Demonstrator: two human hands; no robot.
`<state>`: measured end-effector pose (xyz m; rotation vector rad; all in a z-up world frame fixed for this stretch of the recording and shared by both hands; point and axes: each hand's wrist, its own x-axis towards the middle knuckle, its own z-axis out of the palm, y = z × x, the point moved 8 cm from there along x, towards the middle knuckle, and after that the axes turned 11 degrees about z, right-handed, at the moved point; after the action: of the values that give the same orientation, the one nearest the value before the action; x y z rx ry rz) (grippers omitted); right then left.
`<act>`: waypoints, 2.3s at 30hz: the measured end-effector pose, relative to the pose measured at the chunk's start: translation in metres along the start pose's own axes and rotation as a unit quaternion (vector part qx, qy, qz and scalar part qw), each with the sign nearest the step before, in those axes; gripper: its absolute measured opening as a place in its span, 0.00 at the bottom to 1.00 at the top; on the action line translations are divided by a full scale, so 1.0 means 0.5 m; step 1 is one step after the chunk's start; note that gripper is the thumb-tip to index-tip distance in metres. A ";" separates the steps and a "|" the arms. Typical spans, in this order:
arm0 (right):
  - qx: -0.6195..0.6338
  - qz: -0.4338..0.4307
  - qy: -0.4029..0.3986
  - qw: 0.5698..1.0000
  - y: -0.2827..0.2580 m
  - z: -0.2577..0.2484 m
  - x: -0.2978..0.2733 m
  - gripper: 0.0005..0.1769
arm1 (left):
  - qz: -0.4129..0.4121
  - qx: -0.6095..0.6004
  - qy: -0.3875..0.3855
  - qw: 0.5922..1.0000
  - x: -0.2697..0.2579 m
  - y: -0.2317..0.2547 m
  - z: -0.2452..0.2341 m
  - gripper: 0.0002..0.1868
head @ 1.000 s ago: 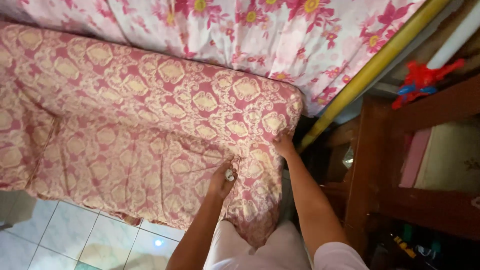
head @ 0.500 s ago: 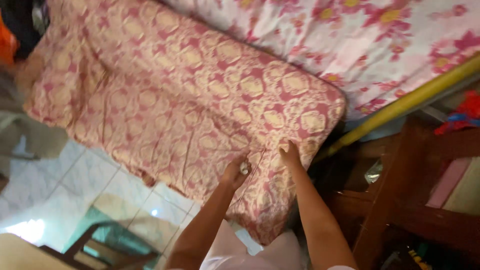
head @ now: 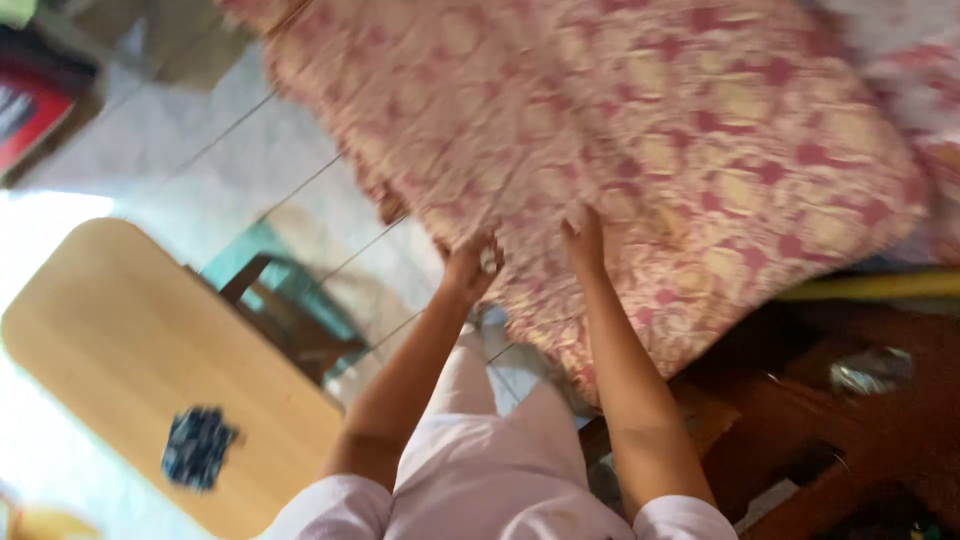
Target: Sort various items of clothing and place a shirt onto a clothes hanger.
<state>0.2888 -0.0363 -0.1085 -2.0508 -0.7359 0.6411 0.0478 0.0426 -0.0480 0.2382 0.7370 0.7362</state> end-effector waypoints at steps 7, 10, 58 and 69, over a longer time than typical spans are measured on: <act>0.057 -0.049 -0.078 0.994 -0.293 0.113 -0.028 0.32 | 0.057 -0.082 0.041 0.994 -0.015 0.188 -0.045 0.21; 0.074 0.055 -0.134 0.987 -0.327 0.136 -0.019 0.33 | 0.069 -0.101 0.031 0.992 -0.025 0.207 -0.048 0.22; 0.028 -0.062 -0.213 0.975 -1.068 1.100 0.659 0.23 | 0.162 -0.104 0.029 0.981 0.566 1.393 -0.244 0.20; -0.166 -0.036 -0.345 0.923 -1.146 1.418 0.839 0.23 | 0.141 -0.073 0.161 0.974 0.735 1.573 -0.241 0.23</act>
<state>-0.0442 0.9092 -0.0627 -2.0757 -1.3965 1.2992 -0.2602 0.8602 0.0191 0.0893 0.9636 1.1123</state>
